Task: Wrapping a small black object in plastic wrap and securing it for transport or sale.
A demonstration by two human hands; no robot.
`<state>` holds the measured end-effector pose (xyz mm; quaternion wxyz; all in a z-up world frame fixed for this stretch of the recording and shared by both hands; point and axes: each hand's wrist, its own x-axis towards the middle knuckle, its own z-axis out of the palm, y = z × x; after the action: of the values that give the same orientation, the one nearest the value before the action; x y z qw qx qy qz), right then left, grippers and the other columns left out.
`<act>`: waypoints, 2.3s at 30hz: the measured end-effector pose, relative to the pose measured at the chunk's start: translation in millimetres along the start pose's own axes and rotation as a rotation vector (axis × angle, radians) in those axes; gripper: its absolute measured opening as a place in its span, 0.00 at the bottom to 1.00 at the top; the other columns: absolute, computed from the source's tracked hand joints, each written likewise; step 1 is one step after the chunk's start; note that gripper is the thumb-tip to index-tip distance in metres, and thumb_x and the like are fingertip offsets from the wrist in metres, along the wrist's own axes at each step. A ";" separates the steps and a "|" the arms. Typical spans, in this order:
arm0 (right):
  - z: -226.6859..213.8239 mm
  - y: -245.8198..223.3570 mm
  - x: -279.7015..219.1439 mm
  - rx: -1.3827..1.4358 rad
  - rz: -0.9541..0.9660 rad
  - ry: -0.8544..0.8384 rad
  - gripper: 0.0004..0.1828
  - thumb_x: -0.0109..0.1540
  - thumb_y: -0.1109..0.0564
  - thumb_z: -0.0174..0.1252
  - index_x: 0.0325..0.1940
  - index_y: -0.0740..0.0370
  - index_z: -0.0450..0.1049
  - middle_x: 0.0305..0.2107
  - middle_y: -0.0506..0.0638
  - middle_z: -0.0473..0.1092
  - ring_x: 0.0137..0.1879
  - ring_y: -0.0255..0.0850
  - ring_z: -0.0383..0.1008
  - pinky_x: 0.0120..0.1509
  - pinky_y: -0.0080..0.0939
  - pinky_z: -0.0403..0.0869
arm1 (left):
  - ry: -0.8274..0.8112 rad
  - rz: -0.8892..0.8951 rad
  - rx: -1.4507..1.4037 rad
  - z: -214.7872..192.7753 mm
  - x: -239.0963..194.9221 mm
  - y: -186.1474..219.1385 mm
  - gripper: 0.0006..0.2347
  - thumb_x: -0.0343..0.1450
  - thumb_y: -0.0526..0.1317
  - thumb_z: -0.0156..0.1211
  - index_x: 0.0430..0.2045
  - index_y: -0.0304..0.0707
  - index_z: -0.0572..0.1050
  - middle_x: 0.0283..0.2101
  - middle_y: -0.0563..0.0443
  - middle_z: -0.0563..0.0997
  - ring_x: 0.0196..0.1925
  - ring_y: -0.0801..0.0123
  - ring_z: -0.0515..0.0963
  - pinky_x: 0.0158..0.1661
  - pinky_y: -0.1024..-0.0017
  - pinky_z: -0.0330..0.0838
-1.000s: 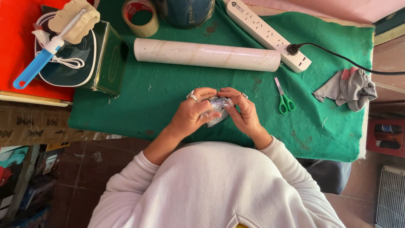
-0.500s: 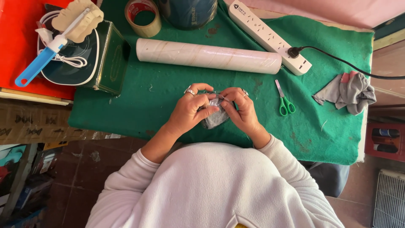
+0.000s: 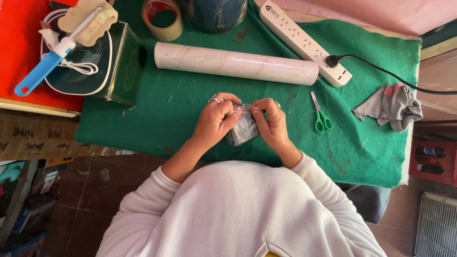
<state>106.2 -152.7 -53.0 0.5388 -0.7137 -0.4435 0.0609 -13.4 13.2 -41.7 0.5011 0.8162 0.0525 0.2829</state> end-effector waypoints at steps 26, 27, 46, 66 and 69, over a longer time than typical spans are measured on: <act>-9.6 12.9 18.8 0.091 0.239 -0.164 0.09 0.62 0.60 0.66 0.35 0.64 0.71 0.42 0.51 0.69 0.46 0.36 0.70 0.42 0.34 0.73 | 0.200 0.328 0.337 -12.9 -6.8 26.0 0.08 0.73 0.32 0.63 0.43 0.36 0.72 0.53 0.42 0.76 0.59 0.50 0.76 0.60 0.53 0.68; -9.4 16.9 18.1 0.092 0.240 -0.176 0.10 0.62 0.60 0.67 0.35 0.64 0.71 0.42 0.51 0.69 0.45 0.35 0.70 0.43 0.33 0.73 | 0.109 0.494 0.360 -16.1 -9.2 31.8 0.10 0.72 0.33 0.64 0.46 0.36 0.74 0.54 0.42 0.76 0.59 0.50 0.75 0.60 0.53 0.69; -13.0 7.9 -21.9 0.114 0.041 0.160 0.18 0.66 0.67 0.57 0.58 0.66 0.65 0.54 0.59 0.71 0.56 0.49 0.77 0.57 0.45 0.75 | -0.282 0.270 0.357 1.1 -12.9 20.0 0.36 0.57 0.45 0.77 0.59 0.30 0.67 0.60 0.38 0.73 0.63 0.47 0.73 0.65 0.53 0.63; -1.3 -27.5 7.3 -0.522 -0.238 -0.366 0.57 0.60 0.17 0.43 0.70 0.71 0.63 0.58 0.64 0.72 0.66 0.60 0.72 0.78 0.62 0.63 | -0.114 0.164 0.150 16.9 -40.7 -19.4 0.51 0.58 0.45 0.80 0.70 0.31 0.45 0.74 0.17 0.42 0.66 0.32 0.71 0.61 0.52 0.73; -0.9 -26.5 20.5 -0.528 -0.226 -0.428 0.67 0.56 0.11 0.39 0.74 0.75 0.55 0.51 0.63 0.74 0.64 0.59 0.73 0.77 0.67 0.60 | -0.139 0.094 0.167 18.6 -41.3 -18.9 0.52 0.53 0.45 0.81 0.68 0.28 0.47 0.73 0.17 0.44 0.66 0.28 0.69 0.58 0.52 0.74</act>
<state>103.9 -138.3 -22.9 0.2340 -0.7459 -0.6228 0.0322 -34.6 -7.4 -80.9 0.4199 0.8744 0.0029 0.2432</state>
